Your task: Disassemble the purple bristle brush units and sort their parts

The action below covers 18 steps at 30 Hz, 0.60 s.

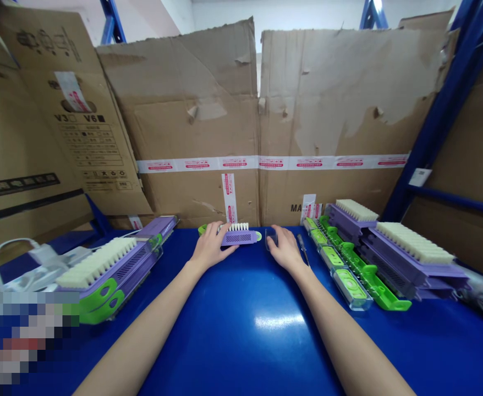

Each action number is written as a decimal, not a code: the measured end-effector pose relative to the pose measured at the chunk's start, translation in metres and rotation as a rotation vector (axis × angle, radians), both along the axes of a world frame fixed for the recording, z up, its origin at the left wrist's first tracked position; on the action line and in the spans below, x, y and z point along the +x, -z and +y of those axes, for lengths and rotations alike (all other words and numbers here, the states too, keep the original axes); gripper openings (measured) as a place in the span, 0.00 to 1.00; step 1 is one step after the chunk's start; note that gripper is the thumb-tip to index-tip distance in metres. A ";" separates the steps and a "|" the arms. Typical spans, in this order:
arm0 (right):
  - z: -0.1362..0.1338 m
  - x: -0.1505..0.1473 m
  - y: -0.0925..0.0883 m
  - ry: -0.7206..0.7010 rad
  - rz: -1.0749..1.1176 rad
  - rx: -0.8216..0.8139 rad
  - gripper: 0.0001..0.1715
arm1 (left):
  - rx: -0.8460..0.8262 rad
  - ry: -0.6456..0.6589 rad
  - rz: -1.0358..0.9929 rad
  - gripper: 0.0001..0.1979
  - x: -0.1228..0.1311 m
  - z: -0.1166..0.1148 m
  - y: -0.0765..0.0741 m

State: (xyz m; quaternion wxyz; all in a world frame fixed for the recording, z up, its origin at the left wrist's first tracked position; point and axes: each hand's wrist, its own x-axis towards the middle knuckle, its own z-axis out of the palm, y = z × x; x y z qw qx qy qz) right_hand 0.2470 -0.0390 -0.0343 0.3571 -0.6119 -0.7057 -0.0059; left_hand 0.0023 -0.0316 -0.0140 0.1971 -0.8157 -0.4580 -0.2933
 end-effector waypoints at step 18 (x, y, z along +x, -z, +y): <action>-0.024 0.008 -0.030 0.502 -0.452 -0.360 0.18 | 0.041 -0.028 0.023 0.32 0.000 0.001 -0.001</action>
